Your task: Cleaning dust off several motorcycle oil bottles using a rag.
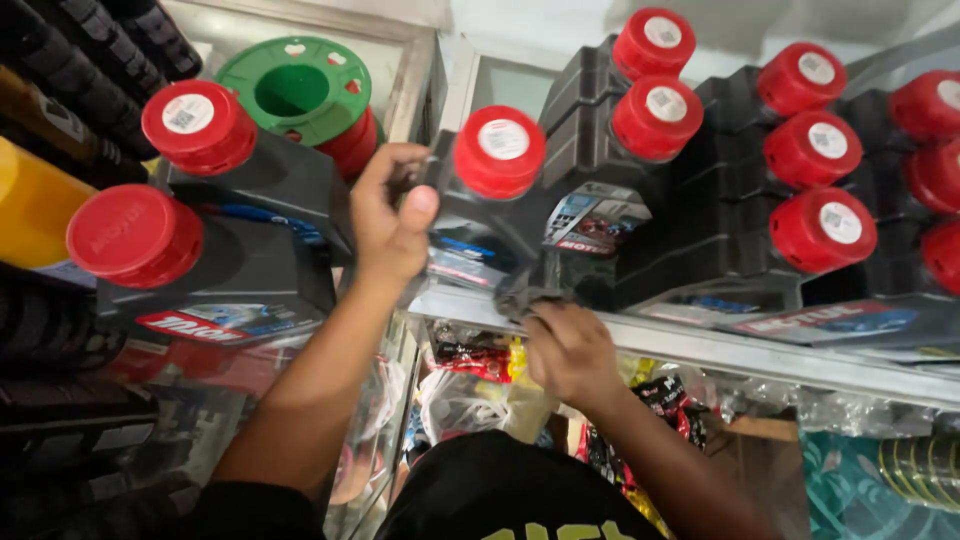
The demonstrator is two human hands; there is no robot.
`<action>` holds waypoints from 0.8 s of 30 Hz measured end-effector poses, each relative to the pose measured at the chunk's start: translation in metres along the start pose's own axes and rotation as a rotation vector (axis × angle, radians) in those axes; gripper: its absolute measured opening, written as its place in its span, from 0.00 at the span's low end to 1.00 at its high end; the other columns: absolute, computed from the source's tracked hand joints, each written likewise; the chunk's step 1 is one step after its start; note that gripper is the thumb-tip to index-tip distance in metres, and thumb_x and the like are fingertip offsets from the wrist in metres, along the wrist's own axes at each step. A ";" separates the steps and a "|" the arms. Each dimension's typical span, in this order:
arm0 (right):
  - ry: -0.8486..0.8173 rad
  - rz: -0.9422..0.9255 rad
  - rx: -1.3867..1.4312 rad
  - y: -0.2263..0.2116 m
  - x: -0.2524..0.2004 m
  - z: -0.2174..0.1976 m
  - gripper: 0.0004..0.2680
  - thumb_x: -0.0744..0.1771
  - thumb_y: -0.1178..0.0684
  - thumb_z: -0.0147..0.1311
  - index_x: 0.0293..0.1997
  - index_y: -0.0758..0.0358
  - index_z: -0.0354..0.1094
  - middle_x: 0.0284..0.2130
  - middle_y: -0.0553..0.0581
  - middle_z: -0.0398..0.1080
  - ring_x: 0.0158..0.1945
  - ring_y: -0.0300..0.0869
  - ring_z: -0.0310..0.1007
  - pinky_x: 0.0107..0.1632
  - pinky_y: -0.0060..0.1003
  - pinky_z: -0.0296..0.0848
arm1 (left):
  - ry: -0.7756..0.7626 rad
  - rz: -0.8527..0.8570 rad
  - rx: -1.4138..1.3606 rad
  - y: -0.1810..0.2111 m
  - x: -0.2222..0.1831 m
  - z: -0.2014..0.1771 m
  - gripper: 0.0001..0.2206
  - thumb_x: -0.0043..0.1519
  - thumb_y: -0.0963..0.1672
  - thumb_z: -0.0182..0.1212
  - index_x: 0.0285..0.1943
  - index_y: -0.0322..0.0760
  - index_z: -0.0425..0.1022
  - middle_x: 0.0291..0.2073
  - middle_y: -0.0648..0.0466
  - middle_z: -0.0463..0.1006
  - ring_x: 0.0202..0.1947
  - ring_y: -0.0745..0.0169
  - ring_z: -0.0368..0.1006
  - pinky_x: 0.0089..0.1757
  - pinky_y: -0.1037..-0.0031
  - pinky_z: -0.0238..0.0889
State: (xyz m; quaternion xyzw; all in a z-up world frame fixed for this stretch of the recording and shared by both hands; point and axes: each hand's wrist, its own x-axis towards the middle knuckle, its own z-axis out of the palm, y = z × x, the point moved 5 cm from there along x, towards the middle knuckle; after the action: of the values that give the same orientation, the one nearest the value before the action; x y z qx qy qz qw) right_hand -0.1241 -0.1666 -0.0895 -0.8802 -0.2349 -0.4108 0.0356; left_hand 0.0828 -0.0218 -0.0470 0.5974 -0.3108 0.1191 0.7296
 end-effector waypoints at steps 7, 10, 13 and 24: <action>0.144 0.251 0.094 0.019 -0.010 -0.022 0.05 0.63 0.61 0.57 0.39 0.64 0.76 0.37 0.60 0.74 0.35 0.53 0.77 0.39 0.42 0.76 | 0.238 0.034 0.132 -0.007 0.002 -0.006 0.26 0.60 0.61 0.61 0.50 0.39 0.76 0.30 0.52 0.75 0.31 0.64 0.69 0.33 0.72 0.65; 0.157 0.284 0.149 0.022 -0.006 -0.020 0.06 0.63 0.57 0.61 0.39 0.65 0.76 0.37 0.62 0.73 0.35 0.54 0.77 0.39 0.45 0.77 | 0.294 0.067 0.167 -0.011 0.014 -0.004 0.24 0.61 0.59 0.62 0.49 0.39 0.77 0.30 0.49 0.76 0.31 0.61 0.71 0.33 0.70 0.67; 0.136 0.303 0.145 0.021 -0.005 -0.022 0.07 0.62 0.54 0.64 0.39 0.64 0.76 0.37 0.62 0.73 0.36 0.54 0.77 0.40 0.45 0.76 | 0.349 0.102 0.204 -0.018 0.025 0.001 0.22 0.62 0.58 0.63 0.47 0.39 0.78 0.30 0.48 0.77 0.30 0.59 0.73 0.31 0.69 0.66; 0.038 0.413 0.131 0.011 0.013 -0.032 0.08 0.60 0.63 0.63 0.39 0.68 0.72 0.40 0.58 0.73 0.35 0.47 0.71 0.38 0.36 0.71 | 0.326 0.163 0.298 -0.032 0.073 0.029 0.17 0.62 0.50 0.60 0.44 0.29 0.75 0.30 0.50 0.78 0.29 0.58 0.71 0.36 0.70 0.66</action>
State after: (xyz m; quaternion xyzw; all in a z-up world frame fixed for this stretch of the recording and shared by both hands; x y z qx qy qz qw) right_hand -0.1347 -0.1798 -0.0569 -0.8976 -0.0750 -0.3953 0.1803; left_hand 0.1479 -0.0717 -0.0265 0.6442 -0.2149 0.3172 0.6619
